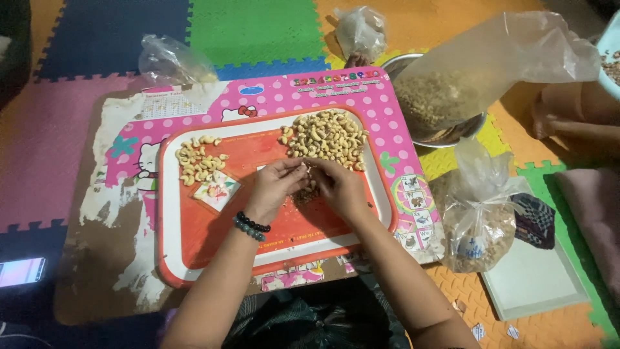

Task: Peeling the thin skin off cashew nuts by hand on a small table

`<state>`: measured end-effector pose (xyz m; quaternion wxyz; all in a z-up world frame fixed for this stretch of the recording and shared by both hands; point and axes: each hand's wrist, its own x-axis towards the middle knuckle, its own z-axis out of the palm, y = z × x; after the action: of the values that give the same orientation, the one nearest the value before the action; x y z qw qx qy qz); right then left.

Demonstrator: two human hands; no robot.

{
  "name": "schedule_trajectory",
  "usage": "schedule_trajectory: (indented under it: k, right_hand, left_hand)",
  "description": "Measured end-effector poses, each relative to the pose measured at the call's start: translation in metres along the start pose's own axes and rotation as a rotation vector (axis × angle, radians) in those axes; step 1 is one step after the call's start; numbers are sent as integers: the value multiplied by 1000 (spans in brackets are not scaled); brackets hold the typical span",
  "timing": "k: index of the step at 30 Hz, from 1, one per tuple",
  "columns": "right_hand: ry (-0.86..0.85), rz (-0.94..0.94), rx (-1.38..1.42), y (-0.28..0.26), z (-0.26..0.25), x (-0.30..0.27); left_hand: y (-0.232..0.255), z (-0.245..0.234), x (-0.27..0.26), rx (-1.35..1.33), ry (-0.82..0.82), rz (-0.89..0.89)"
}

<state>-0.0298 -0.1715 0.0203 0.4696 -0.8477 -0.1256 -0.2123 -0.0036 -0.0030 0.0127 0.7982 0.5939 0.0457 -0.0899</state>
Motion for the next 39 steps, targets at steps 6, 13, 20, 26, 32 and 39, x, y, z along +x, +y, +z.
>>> schedule_trajectory:
  k: [6, 13, 20, 26, 32, 39]
  right_hand:
    - [-27, 83, 193, 5, 4, 3]
    - [15, -46, 75, -4, -1, 2]
    - [86, -205, -76, 9, 2, 1]
    - [25, -210, -243, 6, -1, 2]
    - [-10, 102, 129, 1, -1, 4]
    - [-57, 79, 197, 6, 2, 5]
  left_hand:
    - [-4, -2, 4, -46, -37, -7]
    - [-2, -5, 3, -28, -60, -3]
    - [-7, -7, 6, 113, -10, 33]
    - [-7, -8, 6, 183, -14, 70]
    - [-6, -4, 6, 24, -12, 60]
    - [-2, -3, 3, 22, -5, 34]
